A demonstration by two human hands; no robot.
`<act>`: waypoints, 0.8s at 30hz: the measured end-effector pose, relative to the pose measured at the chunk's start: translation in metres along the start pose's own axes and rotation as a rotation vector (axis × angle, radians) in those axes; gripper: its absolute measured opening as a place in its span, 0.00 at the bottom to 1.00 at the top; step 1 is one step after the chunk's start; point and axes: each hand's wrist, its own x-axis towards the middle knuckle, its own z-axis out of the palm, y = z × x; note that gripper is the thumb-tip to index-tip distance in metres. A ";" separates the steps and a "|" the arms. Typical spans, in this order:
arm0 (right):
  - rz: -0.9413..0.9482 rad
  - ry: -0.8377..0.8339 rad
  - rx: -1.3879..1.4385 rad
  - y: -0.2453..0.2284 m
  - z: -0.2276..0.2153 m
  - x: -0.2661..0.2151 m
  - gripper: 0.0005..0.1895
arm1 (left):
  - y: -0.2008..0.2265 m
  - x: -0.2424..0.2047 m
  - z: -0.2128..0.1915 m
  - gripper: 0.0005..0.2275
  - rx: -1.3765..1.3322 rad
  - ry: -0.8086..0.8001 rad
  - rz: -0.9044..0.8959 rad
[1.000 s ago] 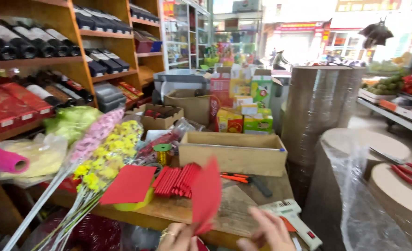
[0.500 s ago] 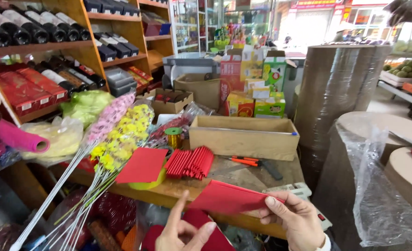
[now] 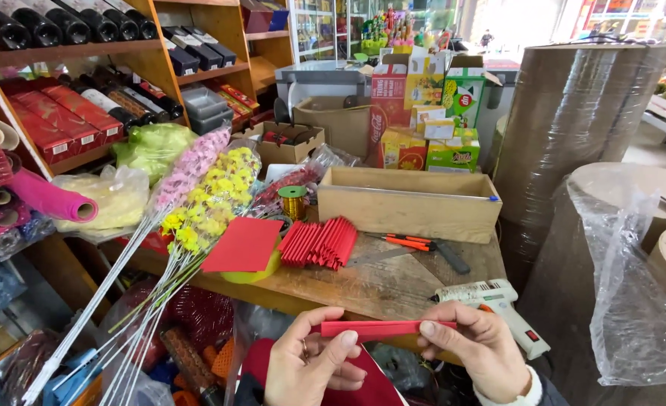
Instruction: Folding red paper sheets into accordion-style fans by hand in a workshop setting.
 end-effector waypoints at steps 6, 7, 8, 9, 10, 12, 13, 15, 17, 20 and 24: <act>-0.537 -0.210 -0.762 -0.052 0.015 0.011 0.04 | -0.055 0.042 -0.018 0.29 0.891 0.351 0.939; -0.651 -0.399 -0.815 -0.063 0.021 0.015 0.07 | -0.059 0.045 -0.015 0.29 0.971 0.267 1.242; -0.649 -0.403 -0.813 -0.069 0.031 0.015 0.07 | -0.064 0.052 -0.008 0.29 0.972 0.269 1.238; -0.683 -0.470 -0.800 -0.075 0.041 0.014 0.03 | -0.069 0.060 -0.001 0.17 0.869 0.062 1.189; -0.718 -0.538 -0.786 -0.081 0.052 0.015 0.03 | -0.073 0.068 0.005 0.07 0.762 -0.138 1.134; -0.677 -0.334 -0.808 -0.071 0.054 0.016 0.15 | -0.081 0.086 0.009 0.04 0.365 -0.113 0.876; -0.631 -0.125 -0.825 -0.065 0.055 0.017 0.30 | -0.084 0.096 0.011 0.02 -0.025 -0.086 0.607; -0.669 0.078 -0.856 -0.049 0.042 0.009 0.26 | -0.068 0.087 0.007 0.11 -0.317 -0.022 0.416; -0.706 0.280 -0.876 -0.023 0.037 0.003 0.23 | -0.060 0.083 0.003 0.22 -0.610 0.037 0.229; -0.366 0.193 -0.388 0.008 0.036 -0.011 0.27 | -0.068 0.077 0.005 0.19 -0.667 0.000 0.284; -0.266 0.029 -0.022 -0.017 0.052 -0.014 0.32 | -0.067 0.064 0.007 0.20 -0.561 0.002 0.344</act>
